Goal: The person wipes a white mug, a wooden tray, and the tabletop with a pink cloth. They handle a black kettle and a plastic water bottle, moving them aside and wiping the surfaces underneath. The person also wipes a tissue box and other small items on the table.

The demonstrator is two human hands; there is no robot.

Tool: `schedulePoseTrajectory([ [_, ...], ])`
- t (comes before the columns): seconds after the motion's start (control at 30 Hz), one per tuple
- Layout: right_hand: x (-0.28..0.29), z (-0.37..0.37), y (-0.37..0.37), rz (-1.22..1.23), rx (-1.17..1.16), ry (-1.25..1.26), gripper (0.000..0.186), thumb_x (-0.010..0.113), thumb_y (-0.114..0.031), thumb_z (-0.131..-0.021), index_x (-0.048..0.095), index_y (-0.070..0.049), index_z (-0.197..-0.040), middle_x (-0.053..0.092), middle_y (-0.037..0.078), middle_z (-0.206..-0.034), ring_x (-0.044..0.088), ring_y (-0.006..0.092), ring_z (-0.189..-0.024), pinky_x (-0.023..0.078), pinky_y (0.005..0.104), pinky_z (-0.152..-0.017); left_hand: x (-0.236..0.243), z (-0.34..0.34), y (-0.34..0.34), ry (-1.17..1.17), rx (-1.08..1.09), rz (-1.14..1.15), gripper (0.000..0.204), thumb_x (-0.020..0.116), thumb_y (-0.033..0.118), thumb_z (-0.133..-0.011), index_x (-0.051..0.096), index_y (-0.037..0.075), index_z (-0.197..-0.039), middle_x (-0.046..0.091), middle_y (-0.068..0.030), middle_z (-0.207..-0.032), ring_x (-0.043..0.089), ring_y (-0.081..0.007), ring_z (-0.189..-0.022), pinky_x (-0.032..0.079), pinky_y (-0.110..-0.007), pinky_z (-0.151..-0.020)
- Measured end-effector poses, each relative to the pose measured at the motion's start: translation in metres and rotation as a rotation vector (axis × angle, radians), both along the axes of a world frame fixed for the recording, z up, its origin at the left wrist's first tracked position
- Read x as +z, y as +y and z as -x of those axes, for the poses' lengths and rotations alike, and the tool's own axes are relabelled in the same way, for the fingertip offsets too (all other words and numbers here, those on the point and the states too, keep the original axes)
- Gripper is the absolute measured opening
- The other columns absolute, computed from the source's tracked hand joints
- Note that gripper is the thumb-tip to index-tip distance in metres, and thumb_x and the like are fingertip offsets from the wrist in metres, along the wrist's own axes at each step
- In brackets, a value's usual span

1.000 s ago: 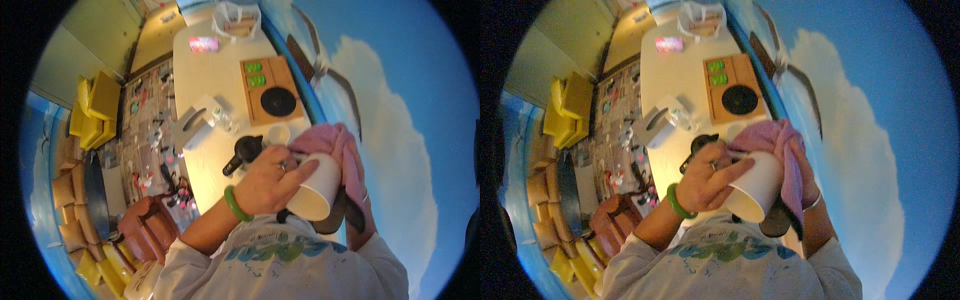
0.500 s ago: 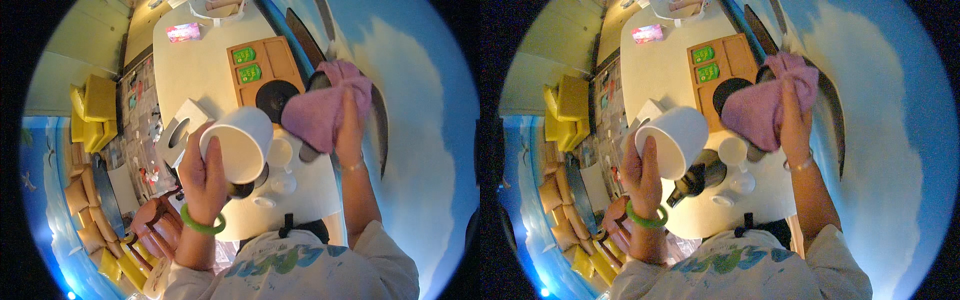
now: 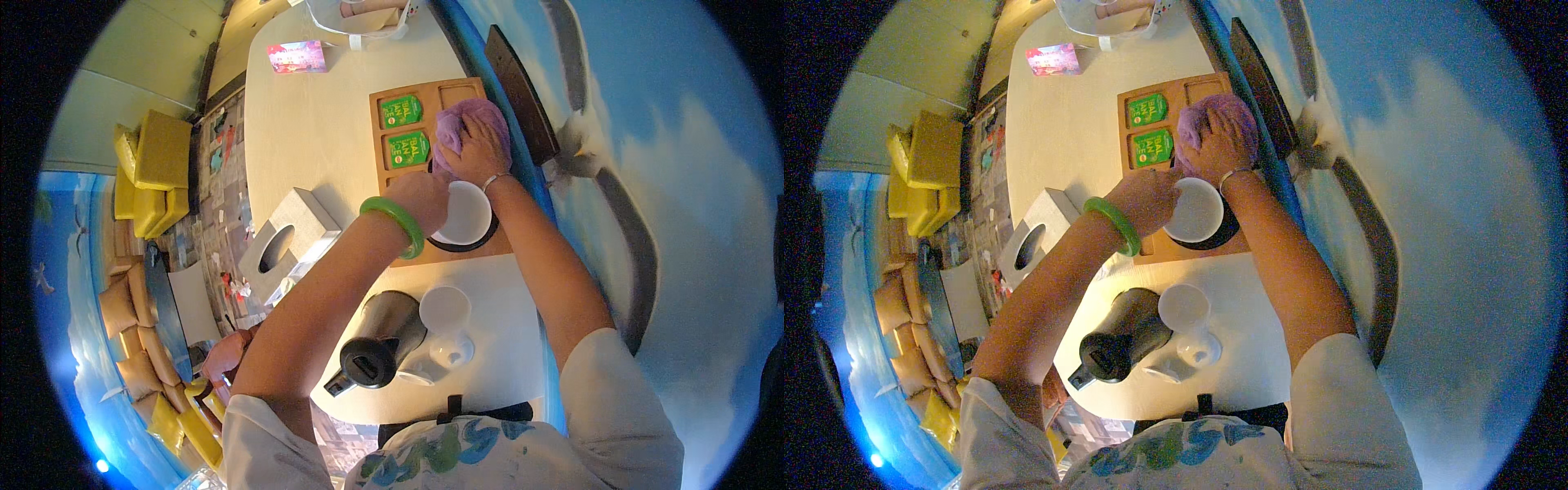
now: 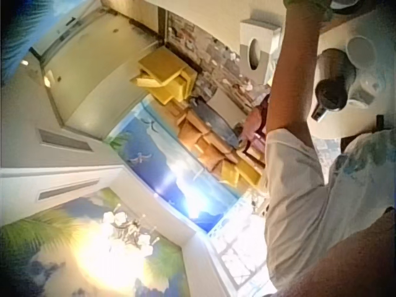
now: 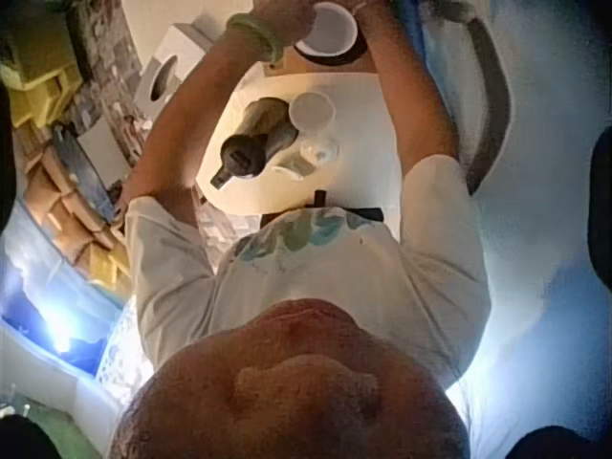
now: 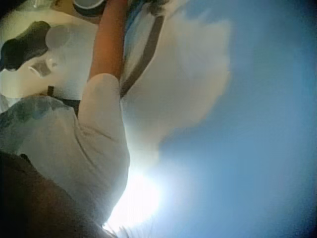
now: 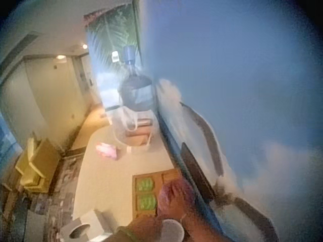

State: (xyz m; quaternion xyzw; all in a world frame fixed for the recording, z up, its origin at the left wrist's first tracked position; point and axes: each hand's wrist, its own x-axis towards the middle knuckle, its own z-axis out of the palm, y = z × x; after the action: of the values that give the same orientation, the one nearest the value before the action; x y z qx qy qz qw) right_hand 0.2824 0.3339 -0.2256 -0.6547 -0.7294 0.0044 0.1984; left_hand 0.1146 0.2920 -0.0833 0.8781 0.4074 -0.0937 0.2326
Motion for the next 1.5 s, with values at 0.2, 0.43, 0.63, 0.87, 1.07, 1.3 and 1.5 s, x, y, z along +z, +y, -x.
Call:
schedulePoseTrajectory([
  [0.2,0.001,-0.008,0.004,0.054,-0.043,0.119,0.074,0.049,-0.06,-0.088,0.054,-0.003,-0.134,0.043,0.021,-0.146,0.033,0.0347,-0.141,0.015,0.0462,-0.119,0.016,0.029,0.051,-0.152,0.158,0.203,0.036,0.052,0.028,-0.096,0.064,-0.002,-0.111,0.068,-0.0253,-0.091,0.069,-0.0349,-0.082,0.054,-0.044,-0.081],
  [0.43,0.017,0.0,-0.004,0.164,-0.092,0.036,0.07,0.053,-0.054,-0.09,0.051,-0.002,-0.137,0.04,0.015,-0.15,0.031,0.0293,-0.142,0.018,0.0416,-0.119,-0.026,0.131,0.134,-0.024,0.49,-0.091,0.024,0.066,0.014,-0.08,0.063,-0.001,-0.098,0.066,-0.0227,-0.089,0.068,-0.033,-0.077,0.058,-0.042,-0.066],
  [0.63,-0.004,0.009,-0.001,0.045,-0.077,0.067,0.072,0.055,-0.057,-0.087,0.052,-0.004,-0.135,0.042,0.016,-0.148,0.033,0.0324,-0.141,0.019,0.0453,-0.119,-0.101,0.2,0.178,0.092,0.855,-0.236,0.014,0.066,0.008,-0.079,0.065,0.0,-0.091,0.067,-0.019,-0.077,0.069,-0.0319,-0.075,0.058,-0.042,-0.066],
  [0.87,-0.028,-0.019,0.008,-0.106,-0.078,0.01,0.069,0.052,-0.058,-0.09,0.047,-0.014,-0.143,0.039,0.012,-0.151,0.031,0.0353,-0.141,0.02,0.0448,-0.119,-0.094,0.158,0.176,-0.286,1.23,0.194,0.024,0.056,0.023,-0.09,0.059,0.001,-0.097,0.058,-0.0128,-0.079,0.063,-0.0248,-0.074,0.062,-0.049,-0.071],
  [1.07,0.051,-0.007,0.005,0.078,-0.088,0.14,0.066,0.057,-0.047,-0.085,0.052,-0.003,-0.134,0.05,0.017,-0.139,0.036,0.0301,-0.139,0.02,0.0408,-0.118,-0.111,0.157,0.157,-0.264,1.306,0.23,0.031,0.059,0.024,-0.089,0.059,-0.002,-0.105,0.061,-0.0163,-0.088,0.065,-0.0281,-0.08,0.062,-0.048,-0.071],
  [1.3,-0.006,-0.009,0.001,0.046,-0.133,-0.058,0.071,0.05,-0.059,-0.091,0.048,-0.01,-0.142,0.038,0.012,-0.152,0.031,0.0338,-0.141,0.019,0.0436,-0.119,-0.102,0.139,0.157,-0.245,1.282,0.366,0.047,0.064,0.035,-0.09,0.057,-0.001,-0.12,0.066,-0.016,-0.096,0.066,-0.0248,-0.087,0.059,-0.041,-0.069],
  [1.5,0.004,0.003,0.001,0.038,-0.08,0.0,0.071,0.051,-0.058,-0.091,0.051,-0.006,-0.138,0.041,0.013,-0.15,0.033,0.0332,-0.14,0.019,0.0427,-0.119,-0.09,0.155,0.148,-0.03,1.215,0.222,0.053,0.064,0.042,-0.09,0.059,0.001,-0.124,0.066,-0.0155,-0.096,0.065,-0.0273,-0.09,0.056,-0.041,-0.079],
])
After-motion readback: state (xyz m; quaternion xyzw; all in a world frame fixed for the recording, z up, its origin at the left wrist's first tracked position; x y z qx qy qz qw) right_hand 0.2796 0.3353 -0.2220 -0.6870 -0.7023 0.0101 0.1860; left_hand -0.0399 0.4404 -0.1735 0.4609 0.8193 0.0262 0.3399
